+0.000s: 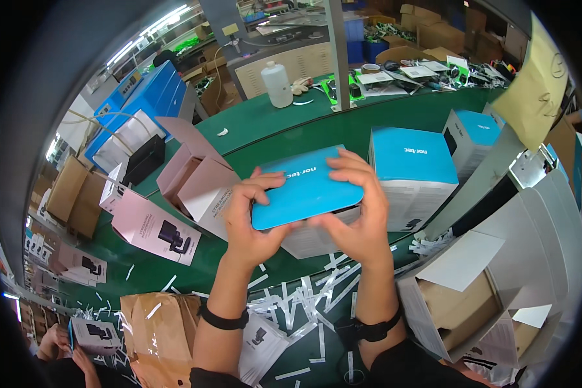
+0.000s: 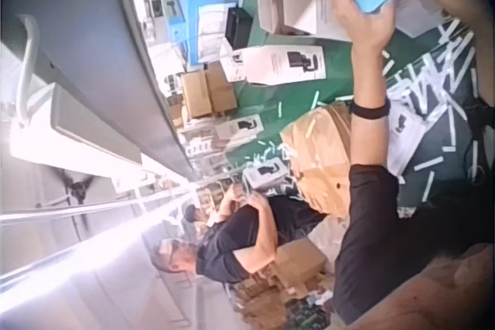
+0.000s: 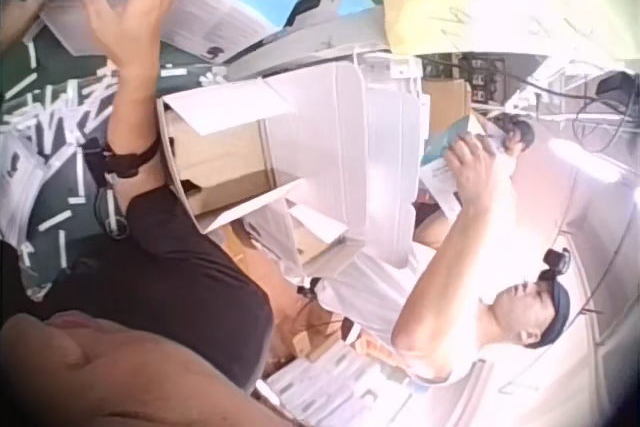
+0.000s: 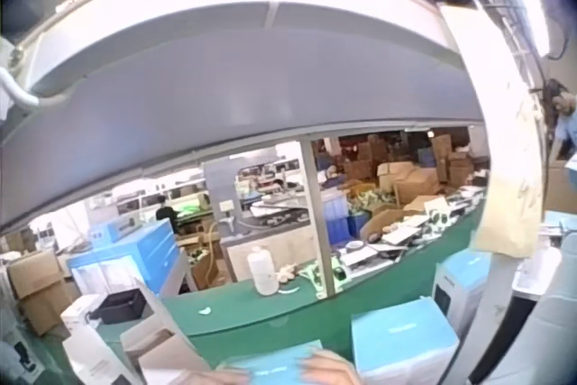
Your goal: Packing electronic device components and manuals into cardboard retail boxes on an assembly line.
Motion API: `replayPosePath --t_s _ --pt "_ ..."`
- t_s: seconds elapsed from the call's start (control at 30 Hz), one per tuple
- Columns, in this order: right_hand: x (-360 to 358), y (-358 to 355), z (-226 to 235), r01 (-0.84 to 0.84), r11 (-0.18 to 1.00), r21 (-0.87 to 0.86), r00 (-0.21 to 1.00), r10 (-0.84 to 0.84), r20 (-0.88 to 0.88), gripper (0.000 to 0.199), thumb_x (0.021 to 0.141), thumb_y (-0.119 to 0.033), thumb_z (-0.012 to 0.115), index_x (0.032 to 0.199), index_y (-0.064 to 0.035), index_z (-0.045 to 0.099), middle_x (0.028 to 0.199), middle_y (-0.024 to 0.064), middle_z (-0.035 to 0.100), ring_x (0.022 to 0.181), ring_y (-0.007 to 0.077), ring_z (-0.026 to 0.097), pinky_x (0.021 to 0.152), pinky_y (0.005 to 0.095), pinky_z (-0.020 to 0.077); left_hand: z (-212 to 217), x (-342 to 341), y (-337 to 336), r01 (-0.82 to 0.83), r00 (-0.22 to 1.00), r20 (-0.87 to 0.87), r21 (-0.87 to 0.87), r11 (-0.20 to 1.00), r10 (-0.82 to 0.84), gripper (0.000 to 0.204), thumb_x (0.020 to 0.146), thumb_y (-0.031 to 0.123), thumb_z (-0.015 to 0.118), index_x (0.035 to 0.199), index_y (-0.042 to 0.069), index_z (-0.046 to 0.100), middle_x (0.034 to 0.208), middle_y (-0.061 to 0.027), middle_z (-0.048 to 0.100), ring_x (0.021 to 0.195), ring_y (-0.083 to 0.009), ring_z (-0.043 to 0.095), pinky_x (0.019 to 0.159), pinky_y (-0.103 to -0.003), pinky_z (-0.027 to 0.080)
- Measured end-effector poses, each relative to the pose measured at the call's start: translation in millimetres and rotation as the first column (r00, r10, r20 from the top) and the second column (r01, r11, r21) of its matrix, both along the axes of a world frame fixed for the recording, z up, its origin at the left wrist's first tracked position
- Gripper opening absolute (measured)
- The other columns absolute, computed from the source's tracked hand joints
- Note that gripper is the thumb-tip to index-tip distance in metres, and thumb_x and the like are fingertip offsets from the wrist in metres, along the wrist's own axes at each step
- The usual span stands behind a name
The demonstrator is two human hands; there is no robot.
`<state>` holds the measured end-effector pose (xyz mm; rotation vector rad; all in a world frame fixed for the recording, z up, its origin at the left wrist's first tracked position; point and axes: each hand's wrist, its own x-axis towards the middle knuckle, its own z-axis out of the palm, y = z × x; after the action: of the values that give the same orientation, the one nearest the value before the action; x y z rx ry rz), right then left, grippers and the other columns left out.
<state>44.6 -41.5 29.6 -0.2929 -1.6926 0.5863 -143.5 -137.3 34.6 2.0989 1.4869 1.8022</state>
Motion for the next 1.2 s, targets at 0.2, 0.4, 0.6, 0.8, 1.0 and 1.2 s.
replayPosePath --t_s 0.2,0.4,0.6,0.8,1.0,1.2 --pt "2.5 -7.3 -5.8 -0.296 0.941 -0.163 0.955 0.288 -0.071 0.035 0.090 -0.019 0.076 0.118 -0.0019 0.066 0.138 0.0178 0.059 0.145 0.0431 0.041 0.115 0.0513 0.0368 -7.8 -5.4 -7.7 0.137 0.964 0.236 -0.056 0.989 -0.121 0.047 0.086 0.017 0.080 0.123 0.002 0.056 0.134 -0.0189 0.062 0.142 -0.0383 0.047 0.118 -0.053 0.035" --pt "-3.9 -6.3 -8.1 -0.310 0.936 -0.167 0.944 0.283 -0.169 0.035 0.093 -0.012 0.073 0.123 0.0008 0.061 0.136 0.0199 0.060 0.142 0.0398 0.045 0.116 0.0488 0.0364 -12.8 5.3 0.0 0.125 0.937 0.327 0.016 0.992 -0.124 0.046 0.088 0.008 0.077 0.129 0.001 0.057 0.137 -0.0184 0.060 0.137 -0.0329 0.051 0.116 -0.045 0.038" --pt "-7.9 -5.8 -13.4 -0.270 0.945 -0.186 0.937 0.213 -0.278 0.026 0.093 -0.003 0.072 0.116 0.0020 0.060 0.131 0.0218 0.064 0.139 0.0379 0.049 0.117 0.0485 0.0354 -5.9 19.1 1.9 0.039 0.885 0.466 -0.027 0.999 -0.022 0.044 0.087 0.009 0.081 0.126 0.000 0.064 0.132 -0.0169 0.063 0.133 -0.0310 0.055 0.115 -0.045 0.039" --pt "-5.3 -6.1 -11.4 -0.243 0.931 -0.271 0.932 0.147 -0.332 0.016 0.092 0.003 0.071 0.106 0.0024 0.065 0.125 0.0210 0.068 0.136 0.0386 0.052 0.116 0.0496 0.0363 -2.4 15.9 6.6 0.015 0.948 0.317 -0.017 1.000 -0.009 0.021 0.086 0.004 0.079 0.106 0.000 0.074 0.123 -0.0146 0.069 0.128 -0.0338 0.059 0.113 -0.046 0.042" --pt "-17.5 -19.2 -10.7 -0.180 0.958 -0.222 0.933 0.095 -0.348 0.016 0.091 0.004 0.072 0.106 0.0025 0.067 0.124 0.0197 0.069 0.137 0.0393 0.051 0.114 0.0488 0.0383 3.4 -9.6 4.0 0.162 0.886 0.453 -0.092 0.982 -0.104 0.024 0.081 -0.001 0.081 0.105 -0.002 0.075 0.116 -0.0157 0.073 0.127 -0.0348 0.060 0.112 -0.047 0.042" --pt "-0.5 -6.0 -28.0 -0.146 0.981 -0.131 0.935 0.094 -0.342 0.012 0.094 -0.001 0.069 0.105 0.0025 0.067 0.126 0.0206 0.068 0.136 0.0406 0.052 0.114 0.0512 0.0383 -2.6 7.0 -5.0 0.002 1.000 -0.014 -0.046 0.999 -0.003 0.030 0.083 0.010 0.083 0.110 -0.001 0.076 0.125 -0.0200 0.072 0.136 -0.0430 0.055 0.114 -0.053 0.041"
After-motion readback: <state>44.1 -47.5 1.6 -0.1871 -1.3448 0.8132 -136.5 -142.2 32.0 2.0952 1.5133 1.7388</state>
